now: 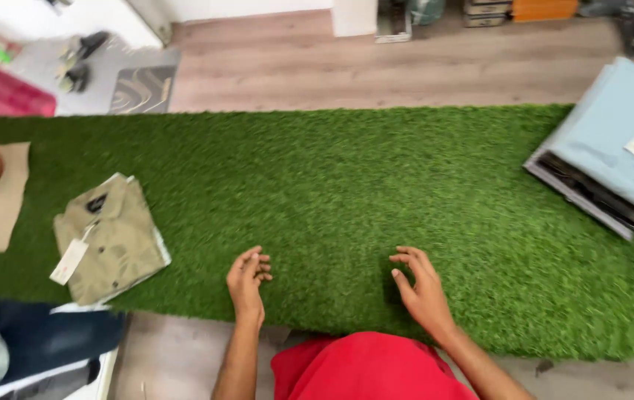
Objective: Folding various shirts on a display counter in a clothing store.
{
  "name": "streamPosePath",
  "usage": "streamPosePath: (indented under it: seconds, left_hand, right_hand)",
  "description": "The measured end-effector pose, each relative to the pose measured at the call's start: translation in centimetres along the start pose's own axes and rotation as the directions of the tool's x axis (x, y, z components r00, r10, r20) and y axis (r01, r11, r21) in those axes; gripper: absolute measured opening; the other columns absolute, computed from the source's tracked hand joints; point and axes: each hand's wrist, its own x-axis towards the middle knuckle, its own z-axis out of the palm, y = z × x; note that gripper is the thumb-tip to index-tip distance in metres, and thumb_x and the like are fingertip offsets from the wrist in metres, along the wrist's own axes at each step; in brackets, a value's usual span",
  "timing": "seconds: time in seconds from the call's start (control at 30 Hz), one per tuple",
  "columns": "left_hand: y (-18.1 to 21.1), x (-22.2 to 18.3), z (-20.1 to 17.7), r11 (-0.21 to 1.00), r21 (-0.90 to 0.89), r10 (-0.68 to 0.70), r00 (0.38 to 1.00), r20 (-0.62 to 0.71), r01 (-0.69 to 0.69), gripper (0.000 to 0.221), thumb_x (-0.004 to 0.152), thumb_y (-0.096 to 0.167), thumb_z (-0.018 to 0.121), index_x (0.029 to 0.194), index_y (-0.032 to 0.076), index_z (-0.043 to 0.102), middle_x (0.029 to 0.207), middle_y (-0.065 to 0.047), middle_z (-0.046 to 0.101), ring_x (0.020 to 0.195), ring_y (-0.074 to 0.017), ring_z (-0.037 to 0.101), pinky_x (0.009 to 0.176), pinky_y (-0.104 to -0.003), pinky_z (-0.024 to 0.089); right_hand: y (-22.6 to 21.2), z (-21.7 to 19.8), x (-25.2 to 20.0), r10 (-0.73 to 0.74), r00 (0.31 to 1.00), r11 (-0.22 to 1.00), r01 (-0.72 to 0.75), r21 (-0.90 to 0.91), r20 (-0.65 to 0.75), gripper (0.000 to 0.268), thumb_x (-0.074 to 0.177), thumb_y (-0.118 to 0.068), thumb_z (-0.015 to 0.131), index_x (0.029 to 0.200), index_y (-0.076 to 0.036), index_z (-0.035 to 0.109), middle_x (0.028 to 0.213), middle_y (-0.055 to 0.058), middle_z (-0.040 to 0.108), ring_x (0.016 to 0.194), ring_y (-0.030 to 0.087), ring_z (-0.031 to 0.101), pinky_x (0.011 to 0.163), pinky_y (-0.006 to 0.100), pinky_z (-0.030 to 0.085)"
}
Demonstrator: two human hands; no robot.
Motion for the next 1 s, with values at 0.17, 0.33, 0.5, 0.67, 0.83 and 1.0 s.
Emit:
streamPosePath:
  seconds: [0.17,0.33,0.5,0.67,0.83,1.0]
  left_hand:
    - [-0.4,4.5,-11.2,0.954,-0.268,0.021,0.924,-0.382,-0.132,0.033,0.100,0.014,0.060,0.131,0.002,0.059,0.111,-0.010,0.068,0.088,-0.0188,0.064,0.074,-0.036,0.053]
    - [0.3,8.5,-18.9,0.902,-0.358,0.001,0.832,-0.554,-0.240,0.040,0.096,0.011,0.062,0.135,0.004,0.057,0.117,-0.010,0.065,0.092,-0.0212,0.064,0.077,-0.038,0.055]
    - [2.2,10.2,-21.5,0.859,-0.450,-0.023,0.859,-0.511,-0.244,0.043,0.094,0.008,0.065,0.135,0.000,0.059,0.117,-0.012,0.065,0.096,-0.0220,0.065,0.080,-0.037,0.054]
    - [3.5,11.7,-22.0,0.892,-0.390,-0.148,0.668,-0.729,-0.229,0.050,0.086,0.003,0.071,0.124,0.011,0.041,0.119,-0.006,0.060,0.109,-0.0183,0.061,0.096,-0.042,0.047]
    - [1.2,12.9,-24.4,0.849,-0.447,-0.077,0.770,-0.633,-0.283,0.048,0.091,0.007,0.072,0.131,-0.001,0.048,0.123,-0.014,0.058,0.108,-0.0254,0.056,0.099,-0.045,0.046]
    - [9.8,12.0,-21.1,0.861,-0.465,-0.133,0.793,-0.594,-0.204,0.060,0.084,0.000,0.068,0.134,0.008,0.035,0.144,-0.009,0.047,0.128,-0.0239,0.055,0.100,-0.051,0.051]
  right_hand:
    - [-5.3,4.8,5.5,-0.320,0.915,0.939,0.341,-0.047,0.246,0.021,0.094,-0.011,0.064,0.115,-0.009,0.069,0.133,0.008,0.064,0.118,0.027,0.064,0.082,0.038,0.053]
    - [-11.5,11.1,6.6,-0.252,0.918,0.963,0.268,-0.011,0.306,0.018,0.093,-0.010,0.064,0.111,-0.009,0.070,0.126,0.005,0.068,0.099,0.022,0.069,0.067,0.033,0.053]
    - [-12.7,18.8,4.5,-0.321,0.911,0.947,0.302,0.110,0.261,0.015,0.095,-0.009,0.065,0.108,-0.007,0.071,0.122,0.006,0.070,0.105,0.021,0.068,0.079,0.032,0.054]
    - [-14.3,22.4,2.6,-0.220,0.912,0.975,0.220,0.040,0.347,0.015,0.093,-0.011,0.065,0.106,-0.008,0.072,0.122,0.004,0.070,0.104,0.020,0.069,0.074,0.031,0.054]
    - [-14.1,24.9,1.1,-0.150,0.926,0.986,0.167,-0.020,0.346,0.015,0.093,-0.012,0.065,0.105,-0.008,0.072,0.120,0.003,0.070,0.104,0.018,0.069,0.073,0.031,0.054]
    - [-14.2,26.6,0.7,-0.072,0.946,0.997,0.079,-0.008,0.316,0.018,0.094,-0.016,0.067,0.110,-0.009,0.073,0.116,0.003,0.073,0.102,0.018,0.070,0.081,0.032,0.055]
